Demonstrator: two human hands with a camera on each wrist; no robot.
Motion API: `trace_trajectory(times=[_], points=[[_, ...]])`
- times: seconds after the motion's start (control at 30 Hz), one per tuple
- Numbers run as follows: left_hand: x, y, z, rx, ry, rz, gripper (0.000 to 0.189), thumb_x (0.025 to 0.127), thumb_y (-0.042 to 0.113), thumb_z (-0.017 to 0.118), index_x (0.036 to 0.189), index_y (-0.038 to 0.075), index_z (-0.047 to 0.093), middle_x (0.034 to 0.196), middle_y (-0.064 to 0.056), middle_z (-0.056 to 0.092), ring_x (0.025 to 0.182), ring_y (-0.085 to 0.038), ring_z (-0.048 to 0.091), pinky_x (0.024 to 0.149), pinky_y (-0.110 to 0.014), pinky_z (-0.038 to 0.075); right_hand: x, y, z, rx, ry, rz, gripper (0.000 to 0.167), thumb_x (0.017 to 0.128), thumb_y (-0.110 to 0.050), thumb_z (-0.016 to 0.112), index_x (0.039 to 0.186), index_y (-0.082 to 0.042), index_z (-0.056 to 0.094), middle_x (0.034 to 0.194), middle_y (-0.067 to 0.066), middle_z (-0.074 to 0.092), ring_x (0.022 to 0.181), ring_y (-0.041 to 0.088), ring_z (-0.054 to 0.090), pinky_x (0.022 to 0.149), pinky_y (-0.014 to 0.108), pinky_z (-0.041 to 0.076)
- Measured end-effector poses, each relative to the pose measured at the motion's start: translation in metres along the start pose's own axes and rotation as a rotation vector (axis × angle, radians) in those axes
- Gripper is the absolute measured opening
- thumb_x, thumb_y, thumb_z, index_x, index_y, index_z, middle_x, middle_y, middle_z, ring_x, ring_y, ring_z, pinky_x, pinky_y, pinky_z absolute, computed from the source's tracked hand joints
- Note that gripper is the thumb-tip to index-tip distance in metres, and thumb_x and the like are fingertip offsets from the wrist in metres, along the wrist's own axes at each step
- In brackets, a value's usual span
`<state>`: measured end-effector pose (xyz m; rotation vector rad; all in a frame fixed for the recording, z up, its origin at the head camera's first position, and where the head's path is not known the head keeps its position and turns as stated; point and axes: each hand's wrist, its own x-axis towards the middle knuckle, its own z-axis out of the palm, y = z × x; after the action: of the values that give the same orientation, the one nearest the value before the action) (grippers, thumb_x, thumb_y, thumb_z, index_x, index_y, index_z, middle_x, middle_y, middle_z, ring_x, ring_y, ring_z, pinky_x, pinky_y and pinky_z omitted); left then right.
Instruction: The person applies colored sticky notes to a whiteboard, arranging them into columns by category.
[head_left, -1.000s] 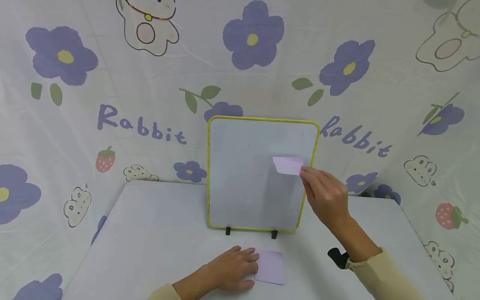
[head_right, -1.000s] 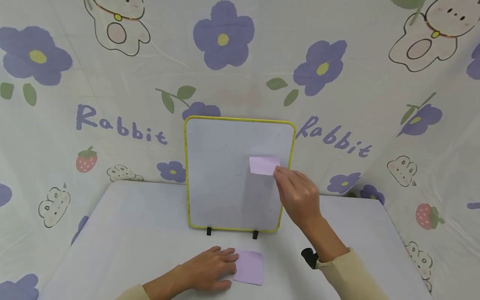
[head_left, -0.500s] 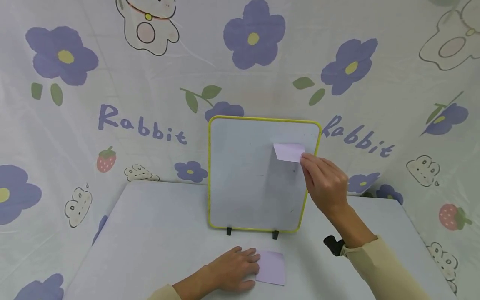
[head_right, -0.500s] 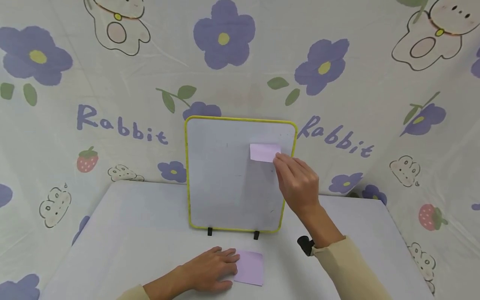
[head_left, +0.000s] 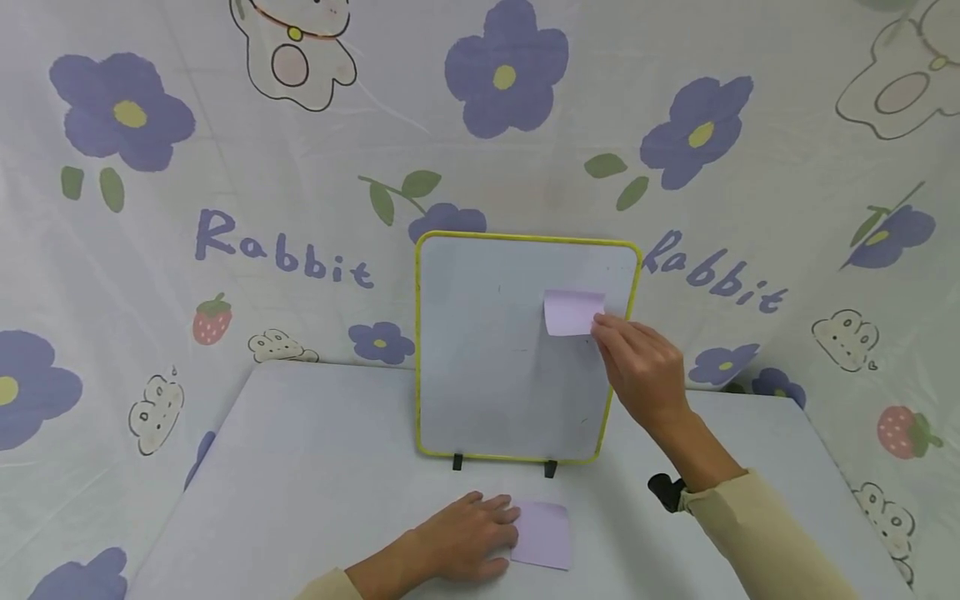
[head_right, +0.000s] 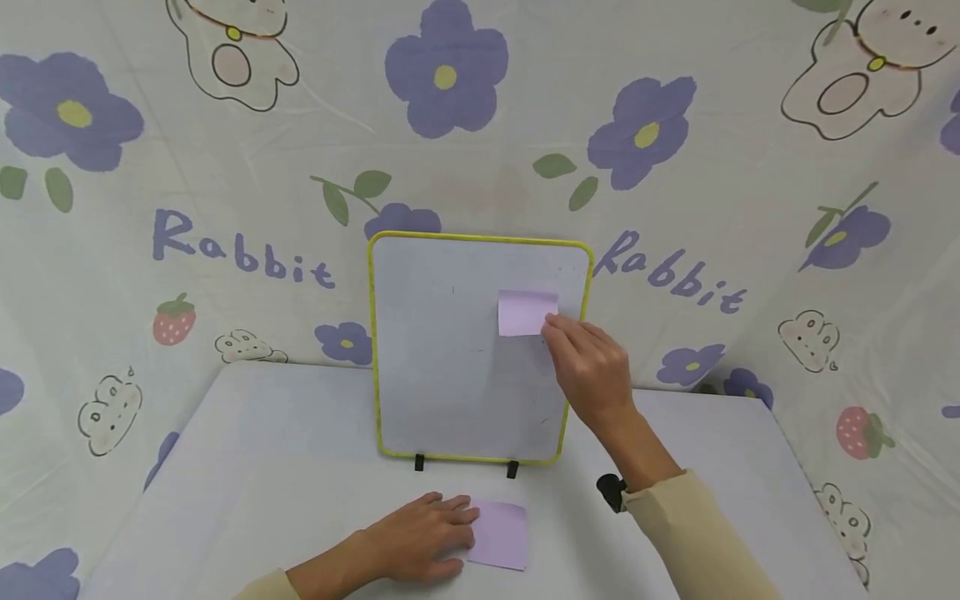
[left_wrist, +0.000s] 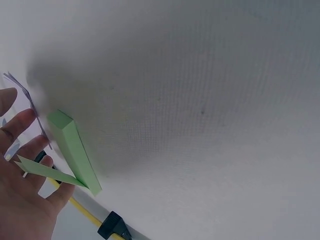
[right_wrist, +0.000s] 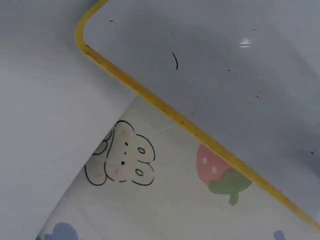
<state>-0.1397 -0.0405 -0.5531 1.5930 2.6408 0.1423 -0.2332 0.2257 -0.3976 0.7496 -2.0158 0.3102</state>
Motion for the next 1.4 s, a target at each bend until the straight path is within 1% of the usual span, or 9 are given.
trace_trajectory(times=[0.3,0.43,0.6,0.7,0.83,0.93,1.03,1.17,1.4], points=[[0.0,0.0,0.001,-0.039,-0.028,-0.026,0.026,0.096,0.037,0.058,0.115,0.025,0.071,0.144,-0.001,0.055,0.137,-0.023,0.047,0.102,-0.043,0.045,-0.001,0.001,0.003,-0.017,-0.045,-0.004,0.025,0.077,0.009,0.079,0.1,0.004,0.071,0.106,0.019,0.073,0.089,0.039,0.072,0.077,0.051,0.057],[0.0,0.001,-0.002,0.01,-0.014,-0.018,0.028,0.095,0.039,0.057,0.116,0.026,0.071,0.148,-0.006,0.05,0.139,-0.023,0.044,0.102,-0.04,0.045,-0.002,0.002,0.004,-0.015,-0.048,0.003,0.028,0.075,0.009,0.08,0.101,0.003,0.071,0.106,0.019,0.073,0.089,0.038,0.072,0.076,0.051,0.058],[0.007,-0.004,-0.02,0.018,0.041,-0.026,0.027,0.097,0.034,0.058,0.119,0.026,0.07,0.147,-0.005,0.051,0.135,-0.018,0.048,0.1,-0.035,0.046,-0.004,0.003,0.005,-0.012,-0.048,0.009,0.027,0.075,0.009,0.081,0.1,0.003,0.072,0.105,0.018,0.074,0.088,0.038,0.073,0.076,0.051,0.057],[0.016,-0.013,-0.046,-0.032,0.163,-0.036,0.023,0.096,0.026,0.061,0.115,0.02,0.073,0.135,-0.004,0.061,0.121,-0.015,0.059,0.094,-0.033,0.05,-0.004,0.003,0.005,-0.013,-0.05,0.011,0.025,0.076,0.009,0.08,0.099,0.003,0.072,0.104,0.018,0.074,0.089,0.037,0.073,0.077,0.051,0.057],[0.03,-0.027,-0.089,-0.041,0.439,-0.064,0.018,0.091,0.012,0.064,0.105,0.012,0.075,0.119,-0.005,0.07,0.108,-0.018,0.067,0.088,-0.035,0.054,-0.004,0.004,0.007,-0.017,-0.051,0.007,0.024,0.076,0.01,0.079,0.097,0.003,0.071,0.103,0.018,0.074,0.088,0.037,0.073,0.075,0.05,0.058],[0.039,-0.038,-0.117,0.004,0.633,-0.107,0.021,0.087,0.005,0.065,0.105,0.008,0.075,0.118,-0.008,0.07,0.109,-0.023,0.065,0.088,-0.038,0.054,-0.004,0.004,0.009,-0.023,-0.053,0.002,0.023,0.076,0.01,0.079,0.097,0.003,0.071,0.102,0.017,0.074,0.087,0.036,0.073,0.075,0.05,0.058],[0.047,-0.046,-0.136,0.071,0.733,-0.151,0.026,0.087,0.001,0.062,0.11,0.005,0.073,0.122,-0.01,0.068,0.114,-0.025,0.062,0.09,-0.039,0.052,-0.005,0.005,0.011,-0.03,-0.065,0.001,0.022,0.077,0.01,0.079,0.096,0.003,0.071,0.102,0.017,0.074,0.088,0.035,0.073,0.075,0.049,0.058],[0.058,-0.054,-0.153,0.213,0.715,-0.189,0.038,0.09,0.001,0.056,0.127,0.005,0.066,0.137,-0.009,0.06,0.132,-0.025,0.051,0.099,-0.042,0.045,-0.006,0.006,0.012,-0.037,-0.069,0.003,0.021,0.077,0.009,0.079,0.095,0.003,0.071,0.101,0.017,0.074,0.088,0.035,0.073,0.075,0.049,0.058],[0.073,-0.058,-0.17,0.437,0.566,-0.219,0.048,0.096,0.012,0.054,0.145,0.01,0.053,0.155,-0.002,0.043,0.147,-0.023,0.03,0.11,-0.054,0.033,-0.005,0.005,0.015,-0.046,-0.071,-0.007,0.022,0.076,0.01,0.079,0.096,0.004,0.071,0.101,0.018,0.074,0.089,0.036,0.073,0.076,0.049,0.058]])
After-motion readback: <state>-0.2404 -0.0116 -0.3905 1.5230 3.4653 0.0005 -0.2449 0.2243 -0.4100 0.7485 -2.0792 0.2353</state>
